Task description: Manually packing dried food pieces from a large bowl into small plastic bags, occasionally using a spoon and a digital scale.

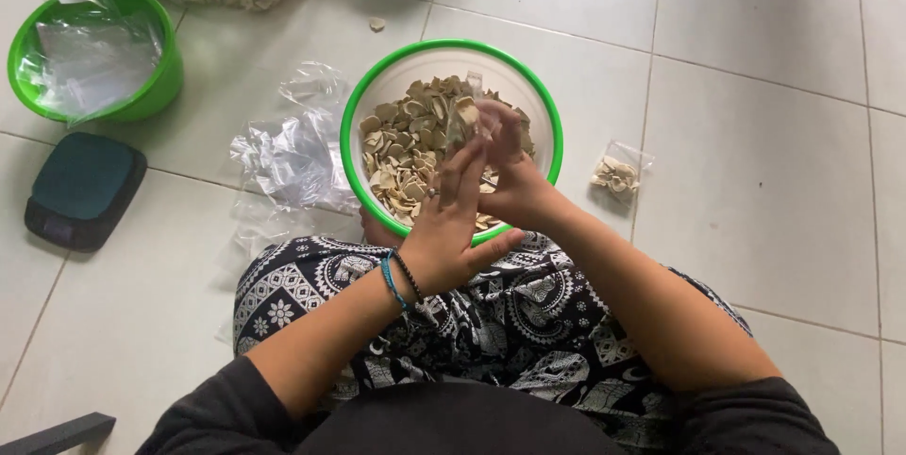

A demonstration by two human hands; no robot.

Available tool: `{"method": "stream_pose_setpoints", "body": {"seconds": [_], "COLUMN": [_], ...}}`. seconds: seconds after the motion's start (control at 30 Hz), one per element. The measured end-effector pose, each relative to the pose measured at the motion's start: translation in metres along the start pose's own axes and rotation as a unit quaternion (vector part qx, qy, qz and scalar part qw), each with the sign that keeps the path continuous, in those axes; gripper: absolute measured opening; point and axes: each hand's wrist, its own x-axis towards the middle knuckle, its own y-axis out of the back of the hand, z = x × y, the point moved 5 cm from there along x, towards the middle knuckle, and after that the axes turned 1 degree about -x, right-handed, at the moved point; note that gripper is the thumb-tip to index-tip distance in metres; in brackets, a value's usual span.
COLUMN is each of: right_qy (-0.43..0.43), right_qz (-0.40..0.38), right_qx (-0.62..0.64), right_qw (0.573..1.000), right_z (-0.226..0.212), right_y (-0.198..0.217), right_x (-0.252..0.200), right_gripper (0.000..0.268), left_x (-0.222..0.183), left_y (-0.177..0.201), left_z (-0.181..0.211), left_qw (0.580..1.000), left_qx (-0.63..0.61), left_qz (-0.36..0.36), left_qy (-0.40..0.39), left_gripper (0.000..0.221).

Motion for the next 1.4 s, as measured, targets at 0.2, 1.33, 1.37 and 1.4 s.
{"method": "stream_pose_setpoints", "body": {"seconds": [0.2, 1.33, 1.37, 1.4], "right_qy": [0.090, 0.131, 0.140, 0.137], "right_qz": [0.002, 0.075, 0.070, 0.070], "right_qx": [0.021, -0.166, -0.184, -0.184], "right_qw": [0.996, 0.975, 0.970, 0.971], "right_z": [0.000, -0.044, -0.044, -0.043], "right_y": [0.011, 0.078, 0.080, 0.085], "right_x": [-0.010, -0.015, -0.015, -0.016], "right_gripper": [0.104, 0.024, 0.017, 0.017], "left_x": [0.001, 0.020, 0.019, 0.019], "left_y": [-0.014, -0.016, -0.018, -0.021], "left_z": [0.007, -0.088, -0.089, -0.089], "left_qw": [0.991, 0.811, 0.815, 0.814], "left_qx": [0.013, -0.575, -0.569, -0.570], "left_qz": [0.070, 0.076, 0.074, 0.072], "left_qy": [-0.117, 0.076, 0.085, 0.087], "left_gripper": [0.105, 0.049, 0.050, 0.050]}}
